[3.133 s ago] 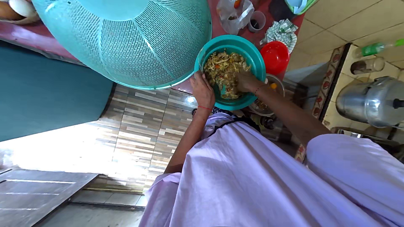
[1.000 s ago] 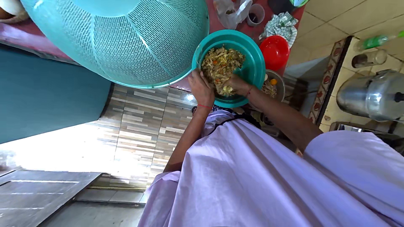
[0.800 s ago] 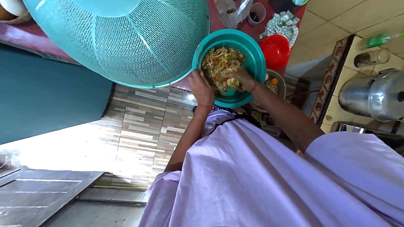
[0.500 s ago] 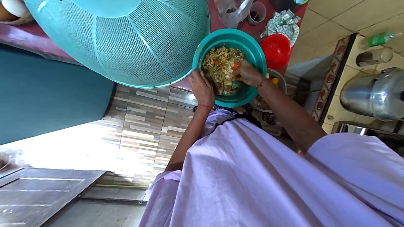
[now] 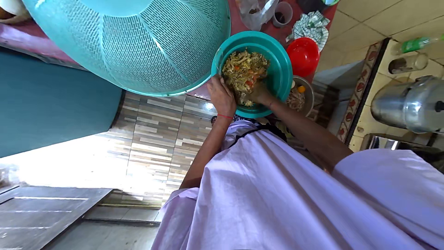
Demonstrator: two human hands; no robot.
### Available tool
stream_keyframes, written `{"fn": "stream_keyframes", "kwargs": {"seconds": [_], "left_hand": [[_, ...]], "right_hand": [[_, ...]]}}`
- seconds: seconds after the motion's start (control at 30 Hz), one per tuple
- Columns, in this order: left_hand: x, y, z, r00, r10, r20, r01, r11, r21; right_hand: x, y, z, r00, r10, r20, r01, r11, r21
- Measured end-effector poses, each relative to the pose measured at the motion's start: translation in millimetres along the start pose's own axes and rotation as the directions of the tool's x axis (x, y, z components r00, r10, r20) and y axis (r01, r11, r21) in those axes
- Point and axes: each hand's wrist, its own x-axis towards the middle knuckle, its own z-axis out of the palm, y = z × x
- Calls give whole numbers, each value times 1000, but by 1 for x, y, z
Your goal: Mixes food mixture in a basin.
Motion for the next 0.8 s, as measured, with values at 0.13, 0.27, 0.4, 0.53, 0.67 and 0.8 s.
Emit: {"fn": "stream_keyframes", "kwargs": {"seconds": [0.13,0.27,0.4,0.53,0.67,0.8], "left_hand": [[-1,-2,2,1000,13,-22,-13,1000,-2],[-2,-1,3,999,15,-31,-15,1000,-5],[-1,0,0,1000,4,-11,-4,1000,-7],[1,4,-6,998,-42,52,43,999,-15],[0,3,-4,999,-30,27,31,999,-10],[0,0,-3,1000,0,4,1,1000,-28]], "right_hand": [[2,-18,16,988,43,151,-37,998,-42],[11,-11,25,980,105,171,-132,978,160],[6,-5,20,980,74,184,-140,917,374],[2,-1,3,990,30,136,-85,903,422],[6,5,-12,999,-47,17,38,927,372],[7,5,-19,993,-117,-18,118,978,174]]}}
